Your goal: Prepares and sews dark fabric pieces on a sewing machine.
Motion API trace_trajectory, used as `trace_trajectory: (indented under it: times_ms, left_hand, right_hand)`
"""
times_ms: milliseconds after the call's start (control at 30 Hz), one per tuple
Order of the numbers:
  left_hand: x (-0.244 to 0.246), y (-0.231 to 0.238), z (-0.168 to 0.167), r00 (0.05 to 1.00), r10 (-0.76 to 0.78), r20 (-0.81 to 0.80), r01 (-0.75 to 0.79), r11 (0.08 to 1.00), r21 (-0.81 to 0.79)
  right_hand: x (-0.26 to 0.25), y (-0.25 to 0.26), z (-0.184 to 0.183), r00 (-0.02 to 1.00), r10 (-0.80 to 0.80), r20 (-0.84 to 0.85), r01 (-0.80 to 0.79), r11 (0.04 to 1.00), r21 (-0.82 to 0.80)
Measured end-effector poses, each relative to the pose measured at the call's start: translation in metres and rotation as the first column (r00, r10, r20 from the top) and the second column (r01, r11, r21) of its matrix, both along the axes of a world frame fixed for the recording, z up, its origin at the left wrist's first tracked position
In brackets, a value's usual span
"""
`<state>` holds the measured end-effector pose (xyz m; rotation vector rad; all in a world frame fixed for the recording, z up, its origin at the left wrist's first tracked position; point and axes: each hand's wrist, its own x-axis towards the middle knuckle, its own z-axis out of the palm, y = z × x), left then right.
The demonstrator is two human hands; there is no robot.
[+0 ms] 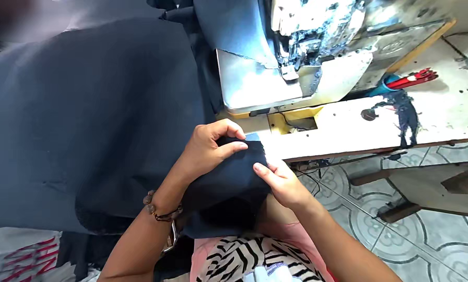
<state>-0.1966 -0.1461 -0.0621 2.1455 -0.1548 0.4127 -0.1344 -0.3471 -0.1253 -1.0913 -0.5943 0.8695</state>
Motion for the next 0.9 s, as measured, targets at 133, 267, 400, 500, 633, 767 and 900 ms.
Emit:
trace_trajectory:
  times_ms: [133, 267, 400, 500, 633, 767, 900]
  left_hand:
    - [0.004, -0.004, 0.002, 1.0, 0.009, 0.012, -0.01, 0.998, 0.064]
    - [0.003, -0.01, 0.001, 1.0, 0.021, 0.017, -0.021, 1.0, 0.02]
    - [0.002, -0.012, 0.001, 0.999, -0.032, 0.033, 0.032, 0.999, 0.015]
    - [-0.003, -0.019, 0.0, 0.992, -0.116, 0.046, 0.112, 0.991, 0.069]
    - [-0.005, -0.026, -0.006, 0.983, -0.145, 0.111, 0.121, 0.972, 0.202]
    - [-0.011, -0.03, -0.014, 0.979, -0.154, 0.136, 0.121, 0.967, 0.224]
    - [-0.017, -0.038, -0.01, 0.969, -0.176, 0.172, 0.123, 0.952, 0.281]
  right_hand:
    - [0.005, -0.002, 0.004, 0.999, -0.03, 0.015, 0.03, 0.999, 0.017]
    - [0.006, 0.001, 0.002, 0.985, -0.146, 0.087, 0.141, 0.988, 0.061]
    - [0.015, 0.0, 0.006, 0.992, -0.019, 0.124, 0.006, 0.994, 0.106]
    - [0.025, -0.001, 0.008, 0.972, 0.181, 0.151, -0.194, 0.978, 0.073]
    - [0.03, -0.003, 0.004, 0.931, 0.163, 0.326, -0.191, 0.98, 0.057]
    - [0.014, -0.004, -0.004, 0.948, 0.059, 0.312, -0.092, 0.992, 0.092]
    - [0.0, -0.009, 0.002, 0.877, -0.072, 0.476, 0.033, 0.995, 0.089]
